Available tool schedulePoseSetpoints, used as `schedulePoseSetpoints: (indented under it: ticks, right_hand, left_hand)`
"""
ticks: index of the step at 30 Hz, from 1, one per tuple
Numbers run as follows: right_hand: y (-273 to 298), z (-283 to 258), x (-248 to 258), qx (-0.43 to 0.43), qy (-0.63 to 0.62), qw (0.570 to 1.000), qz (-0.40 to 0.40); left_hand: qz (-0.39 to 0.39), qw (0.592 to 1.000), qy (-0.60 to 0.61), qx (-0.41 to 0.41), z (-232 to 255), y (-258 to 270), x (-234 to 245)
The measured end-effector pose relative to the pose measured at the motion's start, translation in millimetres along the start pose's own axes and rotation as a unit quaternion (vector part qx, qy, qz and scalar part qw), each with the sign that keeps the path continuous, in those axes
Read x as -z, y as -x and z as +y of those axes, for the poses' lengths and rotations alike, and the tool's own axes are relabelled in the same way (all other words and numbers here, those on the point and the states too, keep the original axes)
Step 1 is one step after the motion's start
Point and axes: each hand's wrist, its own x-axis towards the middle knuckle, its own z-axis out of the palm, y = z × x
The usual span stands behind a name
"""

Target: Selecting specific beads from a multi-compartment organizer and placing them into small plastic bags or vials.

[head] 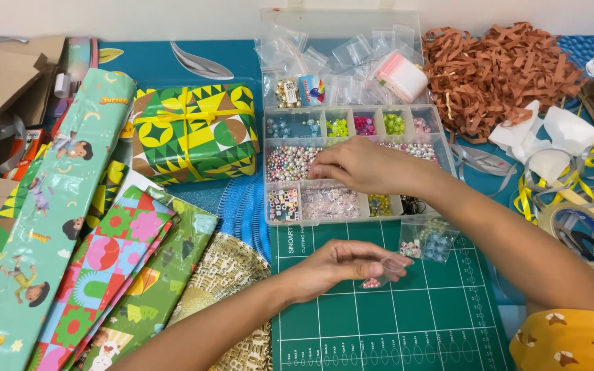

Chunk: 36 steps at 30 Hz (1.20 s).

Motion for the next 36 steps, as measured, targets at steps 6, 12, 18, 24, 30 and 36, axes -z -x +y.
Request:
schedulePoseSetpoints:
  ticks: [6,12,18,24,30,36]
  right_hand:
    - [-11.1,7.4,-7.6,-0.024,0.071,0.996,-0.049]
    - [-14.8,4.4,5.7,-0.076,0.055,0.990,-0.108]
    - [-16.9,5.1,27.1,-0.106,-0.013,0.982,-0.158]
    - [-14.2,5.3,34.1,-0.150,-0.082,0.972,-0.162]
    - [-9.3,16.4,20.3,-0.149,-0.122,0.978,-0.081]
    - [9.0,14.8,27.5,-0.158,-0.175,0.971,0.032]
  left_hand:
    - [-0.002,1.000,-0.004,-0.002,-0.1,1.4,0.6]
    - [-0.001,1.000,0.003,-0.004,0.7,2.0,-1.3]
    - [-0.007,1.000,0.002,-0.008,4.4,1.6,-2.1]
    - [-0.007,1.000,0.006,-0.007,4.3,1.1,-1.2]
    - [-0.005,1.000,-0.004,-0.002,3.6,1.2,-0.9]
    - [-0.004,1.000,-0.001,-0.004,-0.4,1.5,0.8]
